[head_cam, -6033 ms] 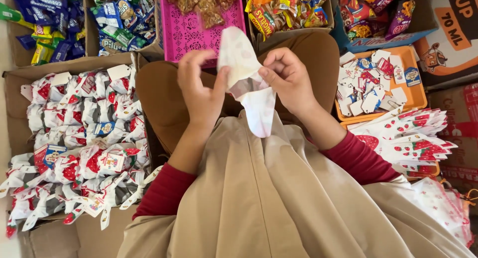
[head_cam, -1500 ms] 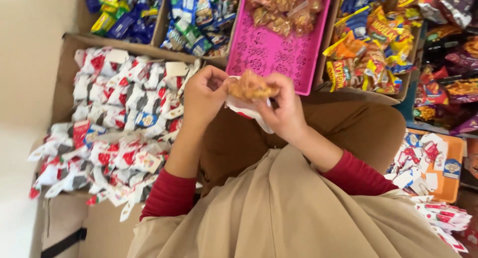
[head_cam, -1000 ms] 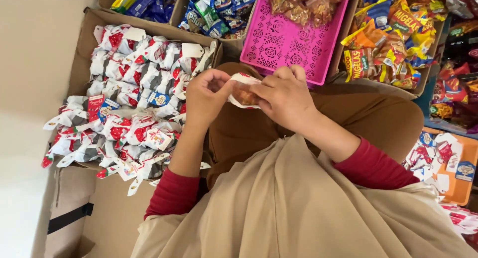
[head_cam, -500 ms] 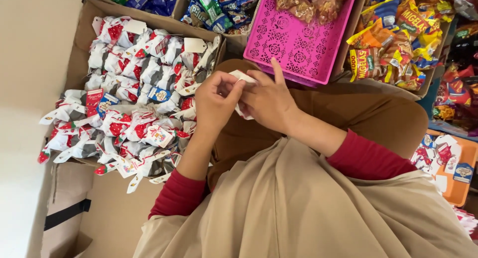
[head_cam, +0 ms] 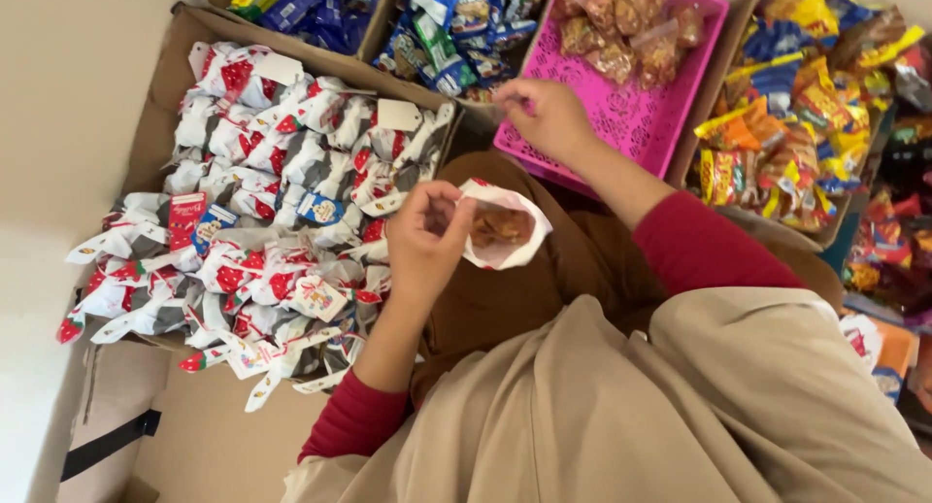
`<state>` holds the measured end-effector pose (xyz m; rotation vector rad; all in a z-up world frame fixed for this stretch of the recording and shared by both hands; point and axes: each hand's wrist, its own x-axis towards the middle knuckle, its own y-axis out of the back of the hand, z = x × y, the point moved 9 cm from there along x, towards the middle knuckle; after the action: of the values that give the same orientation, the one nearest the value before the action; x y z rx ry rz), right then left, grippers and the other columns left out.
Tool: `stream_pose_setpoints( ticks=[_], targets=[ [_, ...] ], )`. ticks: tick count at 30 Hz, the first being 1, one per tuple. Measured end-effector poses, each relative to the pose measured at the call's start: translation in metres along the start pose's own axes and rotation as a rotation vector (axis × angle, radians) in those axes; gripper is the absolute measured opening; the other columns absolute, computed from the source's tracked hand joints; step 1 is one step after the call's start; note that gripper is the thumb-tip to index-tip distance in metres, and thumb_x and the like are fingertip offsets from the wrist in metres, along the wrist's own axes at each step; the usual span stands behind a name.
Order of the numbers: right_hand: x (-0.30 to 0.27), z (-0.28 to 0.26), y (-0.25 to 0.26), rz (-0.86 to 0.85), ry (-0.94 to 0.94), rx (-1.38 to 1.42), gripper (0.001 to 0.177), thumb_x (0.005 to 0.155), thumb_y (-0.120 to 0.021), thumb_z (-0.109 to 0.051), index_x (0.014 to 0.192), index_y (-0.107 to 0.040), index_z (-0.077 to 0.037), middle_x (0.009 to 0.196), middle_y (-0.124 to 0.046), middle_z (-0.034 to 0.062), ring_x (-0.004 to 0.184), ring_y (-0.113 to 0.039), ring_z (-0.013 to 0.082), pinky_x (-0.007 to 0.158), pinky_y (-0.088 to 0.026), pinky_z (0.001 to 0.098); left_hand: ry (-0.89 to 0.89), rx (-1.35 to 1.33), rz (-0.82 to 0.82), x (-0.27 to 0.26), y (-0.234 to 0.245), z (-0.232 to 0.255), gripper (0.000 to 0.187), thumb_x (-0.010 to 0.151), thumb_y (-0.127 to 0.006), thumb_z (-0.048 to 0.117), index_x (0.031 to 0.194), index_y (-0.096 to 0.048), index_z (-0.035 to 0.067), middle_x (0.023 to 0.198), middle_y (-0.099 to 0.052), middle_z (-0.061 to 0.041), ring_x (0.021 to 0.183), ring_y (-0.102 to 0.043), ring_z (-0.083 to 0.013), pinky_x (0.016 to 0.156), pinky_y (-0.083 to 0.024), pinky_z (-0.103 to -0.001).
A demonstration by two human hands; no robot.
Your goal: Filling small decorative gift bags with a variety of snacks and candies from bulk boxes.
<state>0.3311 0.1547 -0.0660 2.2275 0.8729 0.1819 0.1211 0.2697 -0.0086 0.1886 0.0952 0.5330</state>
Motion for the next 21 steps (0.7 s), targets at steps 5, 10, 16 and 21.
stream_pose_setpoints(
  ticks=[5,10,16,21],
  targets=[
    [0.076,0.025,-0.071,-0.176,0.199,-0.196,0.033,0.099,-0.056,-0.006,0.131,-0.062,-0.009,0.117,-0.071,0.0131,0.103,-0.065,0.0336,0.081,-0.052,0.0478,0.055,-0.088,-0.041,0.014,-0.004,-0.017,0.008,0.093,-0.072,0.019,0.095,-0.066,0.014,0.077,-0.062,0.004,0.068,-0.056,-0.0059,0.061,-0.047,-0.021],
    [0.124,0.050,-0.123,-0.376,0.448,-0.846,0.035,0.087,-0.062,-0.006,0.119,-0.073,-0.018,0.114,-0.073,0.0032,0.107,-0.065,0.0311,0.090,-0.044,0.0484,0.088,-0.146,-0.050,0.027,-0.008,-0.029,0.011,0.093,-0.074,0.021,0.096,-0.066,0.014,0.079,-0.064,0.004,0.069,-0.057,-0.0053,0.063,-0.048,-0.021],
    [0.145,0.065,-0.128,-0.296,0.477,-0.924,0.057,0.091,-0.063,-0.013,0.147,-0.055,-0.016,0.133,-0.066,0.0070,0.109,-0.063,0.0343,0.091,-0.045,0.0479,0.160,-0.198,-0.095,0.036,-0.018,-0.033,0.010,0.092,-0.073,0.018,0.097,-0.066,0.013,0.080,-0.063,0.004,0.071,-0.057,-0.0053,0.066,-0.050,-0.021],
    [0.155,0.076,-0.131,-0.021,0.589,-0.979,0.040,0.079,-0.072,-0.001,0.117,-0.072,-0.015,0.110,-0.069,0.0038,0.093,-0.064,0.0306,0.085,-0.047,0.0460,0.137,-0.211,-0.103,0.041,-0.021,-0.036,0.009,0.093,-0.073,0.016,0.097,-0.066,0.013,0.079,-0.061,0.004,0.069,-0.054,-0.0049,0.064,-0.048,-0.021]
  ],
)
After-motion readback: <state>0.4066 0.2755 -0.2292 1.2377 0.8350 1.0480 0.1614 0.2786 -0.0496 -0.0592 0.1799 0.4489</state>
